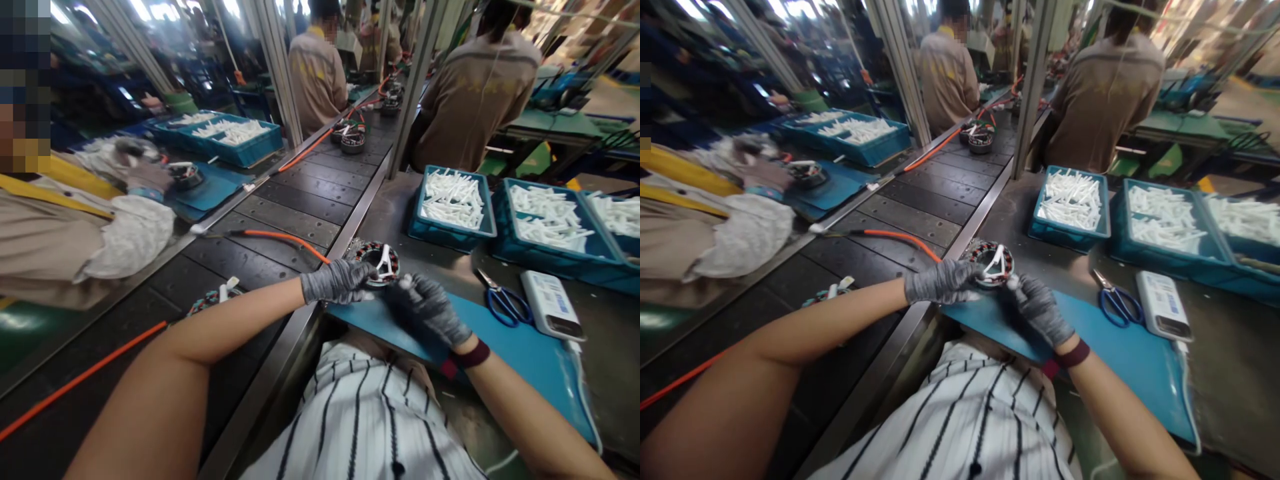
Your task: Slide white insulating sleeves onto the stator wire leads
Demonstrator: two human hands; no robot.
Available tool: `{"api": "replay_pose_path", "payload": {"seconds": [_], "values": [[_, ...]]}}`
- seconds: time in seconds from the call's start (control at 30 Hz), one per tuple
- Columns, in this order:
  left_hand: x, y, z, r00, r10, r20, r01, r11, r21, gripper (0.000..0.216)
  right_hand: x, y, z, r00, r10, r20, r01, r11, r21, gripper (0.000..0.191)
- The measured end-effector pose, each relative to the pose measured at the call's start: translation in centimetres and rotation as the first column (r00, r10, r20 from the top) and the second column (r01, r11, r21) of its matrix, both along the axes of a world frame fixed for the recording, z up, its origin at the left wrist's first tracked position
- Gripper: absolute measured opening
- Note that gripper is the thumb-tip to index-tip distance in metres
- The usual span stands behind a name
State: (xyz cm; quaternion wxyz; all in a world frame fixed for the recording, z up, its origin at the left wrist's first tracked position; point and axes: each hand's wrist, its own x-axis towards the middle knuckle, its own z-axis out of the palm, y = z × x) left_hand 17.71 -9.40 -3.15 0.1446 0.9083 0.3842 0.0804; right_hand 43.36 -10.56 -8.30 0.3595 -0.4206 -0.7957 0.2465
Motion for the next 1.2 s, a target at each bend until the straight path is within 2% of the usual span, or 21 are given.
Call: {"api": "replay_pose_path", "payload": {"seconds": [0.07, 0.1, 0.13, 0.2, 0.3, 0.37, 0.43, 0.53, 0.6, 0.67, 0.73, 0.8, 0.87, 1.0, 1.2], "values": [[1.4, 0.7, 0.0, 0.995, -0.018, -0.094, 0.025, 0.997, 0.07, 0.039, 0.4, 0.8, 0.9, 0.987, -0.163, -0.008, 0.164, 0.986, 0.022, 0.035], [2.0, 1.2, 0.0, 0.99, -0.007, -0.138, 0.022, 0.994, 0.106, 0.038, 0.4, 1.1, 1.2, 0.983, -0.182, -0.014, 0.182, 0.983, 0.03, 0.036], [2.6, 1.7, -0.1, 0.985, 0.008, -0.169, 0.016, 0.99, 0.137, 0.036, 0.3, 1.3, 1.4, 0.987, -0.157, -0.026, 0.157, 0.988, 0.009, 0.036], [3.4, 2.4, -0.5, 0.979, 0.02, -0.202, 0.015, 0.985, 0.171, 0.037, -0.3, 1.5, 1.6, 0.997, -0.038, -0.071, 0.03, 0.993, -0.113, 0.035], [3.8, 2.7, -1.9, 0.973, 0.003, -0.231, 0.043, 0.98, 0.195, 0.046, -1.2, 2.1, 1.4, 0.99, 0.115, -0.084, -0.137, 0.933, -0.334, 0.035], [3.8, 2.7, -2.7, 0.962, -0.016, -0.272, 0.074, 0.976, 0.204, 0.047, -1.5, 2.6, 1.3, 0.986, 0.165, 0.025, -0.141, 0.904, -0.403, 0.031], [3.9, 2.6, -3.1, 0.952, -0.022, -0.306, 0.088, 0.975, 0.204, 0.048, -1.4, 3.0, 1.4, 0.972, 0.202, 0.117, -0.137, 0.899, -0.415, 0.029], [4.0, 2.6, -2.8, 0.944, -0.008, -0.331, 0.072, 0.981, 0.18, 0.051, -0.1, 2.9, 1.1, 0.982, 0.186, 0.029, -0.163, 0.917, -0.365, 0.033], [4.1, 2.7, -2.3, 0.945, 0.002, -0.327, 0.055, 0.985, 0.166, 0.049, 1.4, 2.5, 0.5, 0.997, 0.075, -0.033, -0.082, 0.957, -0.279, 0.035], [4.0, 2.7, -1.9, 0.951, 0.007, -0.308, 0.043, 0.987, 0.155, 0.045, 2.8, 2.1, -0.5, 0.998, -0.064, 0.022, 0.067, 0.986, -0.15, 0.035], [3.9, 2.7, -1.8, 0.958, -0.001, -0.288, 0.041, 0.99, 0.135, 0.042, 3.6, 1.8, -1.1, 0.98, -0.131, 0.15, 0.137, 0.99, -0.03, 0.036], [3.8, 2.8, -1.9, 0.96, -0.022, -0.28, 0.053, 0.993, 0.106, 0.039, 3.5, 1.6, -1.2, 0.96, -0.122, 0.251, 0.122, 0.992, 0.017, 0.036], [3.8, 3.0, -2.0, 0.961, -0.023, -0.276, 0.051, 0.994, 0.092, 0.038, 2.8, 1.4, -0.7, 0.956, -0.071, 0.285, 0.066, 0.997, 0.026, 0.035], [3.8, 3.1, -2.0, 0.961, -0.015, -0.275, 0.037, 0.996, 0.075, 0.036, 2.1, 1.2, 0.0, 0.972, -0.029, 0.235, 0.009, 0.996, 0.087, 0.034], [3.7, 3.2, -2.2, 0.967, -0.023, -0.252, 0.052, 0.992, 0.111, 0.037, 3.5, 1.4, -0.7, 0.984, -0.05, 0.17, 0.028, 0.991, 0.13, 0.036]]}}
